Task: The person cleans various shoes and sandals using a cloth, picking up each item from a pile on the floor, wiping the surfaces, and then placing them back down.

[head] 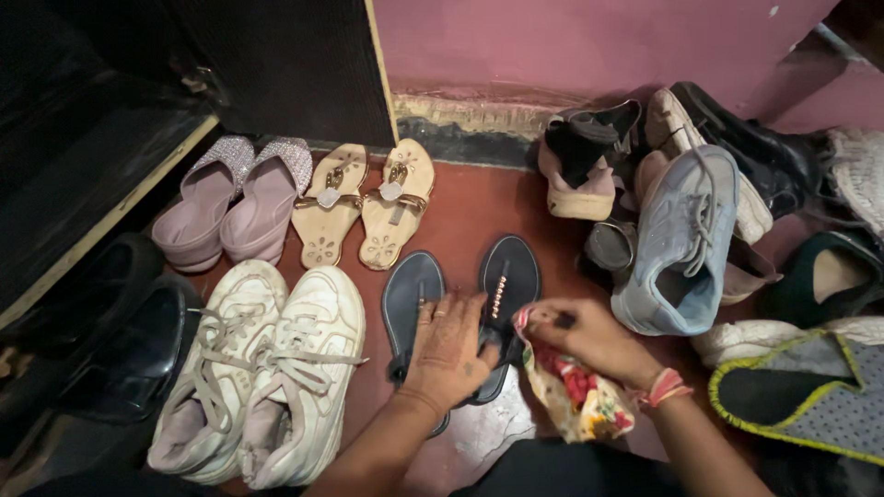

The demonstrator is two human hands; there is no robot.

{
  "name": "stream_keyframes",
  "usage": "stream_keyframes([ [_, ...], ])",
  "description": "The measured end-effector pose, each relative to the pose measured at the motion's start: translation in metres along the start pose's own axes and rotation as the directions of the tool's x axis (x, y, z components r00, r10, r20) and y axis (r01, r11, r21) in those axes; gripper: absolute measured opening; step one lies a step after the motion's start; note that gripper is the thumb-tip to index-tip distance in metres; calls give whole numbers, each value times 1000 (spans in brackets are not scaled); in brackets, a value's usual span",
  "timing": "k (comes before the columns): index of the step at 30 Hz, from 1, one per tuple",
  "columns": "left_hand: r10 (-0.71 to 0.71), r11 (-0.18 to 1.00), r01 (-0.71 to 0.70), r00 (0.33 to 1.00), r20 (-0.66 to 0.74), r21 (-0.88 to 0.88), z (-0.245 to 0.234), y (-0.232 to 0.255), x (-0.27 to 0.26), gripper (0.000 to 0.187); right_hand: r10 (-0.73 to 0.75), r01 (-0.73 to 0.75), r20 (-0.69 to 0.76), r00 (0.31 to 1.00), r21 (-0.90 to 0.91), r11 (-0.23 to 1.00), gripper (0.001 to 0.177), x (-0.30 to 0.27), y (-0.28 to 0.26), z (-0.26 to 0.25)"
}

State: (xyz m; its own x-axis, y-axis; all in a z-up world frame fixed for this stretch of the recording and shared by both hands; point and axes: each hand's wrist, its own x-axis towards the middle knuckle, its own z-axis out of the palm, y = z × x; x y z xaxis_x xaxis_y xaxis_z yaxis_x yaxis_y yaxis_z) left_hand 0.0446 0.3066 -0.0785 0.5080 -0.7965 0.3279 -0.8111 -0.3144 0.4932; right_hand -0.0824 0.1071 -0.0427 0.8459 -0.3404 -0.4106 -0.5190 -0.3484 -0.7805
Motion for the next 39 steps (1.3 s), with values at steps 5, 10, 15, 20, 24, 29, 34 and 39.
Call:
stream_keyframes([
  [5, 34, 999, -33, 997, 65, -17, 3, -3, -10, 67, -102, 148, -389, 916, 91, 985, 43, 0, 0, -16],
  [10, 133, 991, -134, 985, 114, 0, 1, -3, -23, 64, -371, 314, -448, 813, -197, 929, 34, -9, -9, 8],
  [15, 86, 993, -94, 990, 108, 74, 0, -1, -27, 55, -637, 474, -166, 753, -535, 699, 36, -17, -14, 34],
  [20, 122, 989, -129, 988, 90, 74, -4, 2, -30, 61, -481, 271, -375, 793, -490, 829, 26, -17, -19, 16],
  [24, 115, 990, -120, 991, 62, 75, -2, 1, -30, 59, -510, 256, -451, 732, -512, 820, 40, -18, -26, 23],
  [29, 73, 994, -80, 993, 90, 77, -4, 4, -27, 58, -170, 51, -223, 960, -459, 887, 28, -36, -42, 33],
  [34, 95, 993, -100, 992, 81, 66, -8, 6, -25, 60, -298, 123, -264, 917, -524, 843, 32, -30, -37, 23],
  [39, 55, 997, -61, 993, 109, 52, -12, 7, -26, 66, -478, 206, -434, 764, -538, 818, 34, -12, -28, 19],
])
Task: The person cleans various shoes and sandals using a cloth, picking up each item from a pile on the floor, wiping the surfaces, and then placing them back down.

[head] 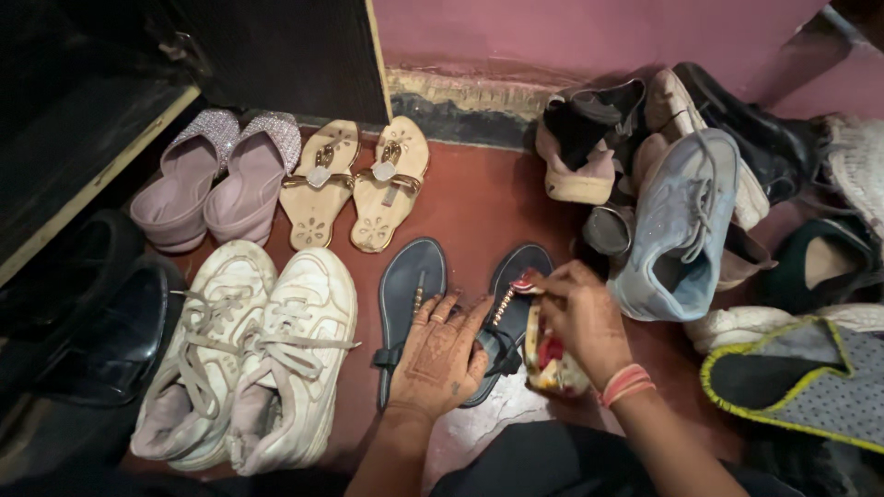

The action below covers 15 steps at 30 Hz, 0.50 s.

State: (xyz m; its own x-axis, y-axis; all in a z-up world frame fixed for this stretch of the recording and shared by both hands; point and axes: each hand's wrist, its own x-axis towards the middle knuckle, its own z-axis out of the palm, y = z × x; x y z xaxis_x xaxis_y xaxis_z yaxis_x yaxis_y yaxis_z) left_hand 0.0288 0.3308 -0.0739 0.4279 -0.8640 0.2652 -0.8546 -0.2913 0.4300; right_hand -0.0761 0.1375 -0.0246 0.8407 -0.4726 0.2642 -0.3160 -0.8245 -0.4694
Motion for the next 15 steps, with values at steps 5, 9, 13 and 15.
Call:
stream_keyframes([
  [5, 40, 999, -41, 999, -23, -16, -4, 3, 2, 66, -63, 18, 363, 930, 126, 992, 33, -9, -5, -5],
  [9, 60, 998, -60, 998, -32, -7, -5, 4, 3, 64, -29, 10, 353, 935, 55, 998, 31, -6, 1, -4],
  [13, 36, 999, -36, 999, 9, -27, -6, 3, 3, 64, 138, -143, 134, 981, 33, 989, 30, 5, 12, 4],
  [15, 54, 998, -55, 998, -34, -33, -5, 3, 3, 63, 62, -62, -4, 998, 8, 998, 31, 3, 8, 5],
])
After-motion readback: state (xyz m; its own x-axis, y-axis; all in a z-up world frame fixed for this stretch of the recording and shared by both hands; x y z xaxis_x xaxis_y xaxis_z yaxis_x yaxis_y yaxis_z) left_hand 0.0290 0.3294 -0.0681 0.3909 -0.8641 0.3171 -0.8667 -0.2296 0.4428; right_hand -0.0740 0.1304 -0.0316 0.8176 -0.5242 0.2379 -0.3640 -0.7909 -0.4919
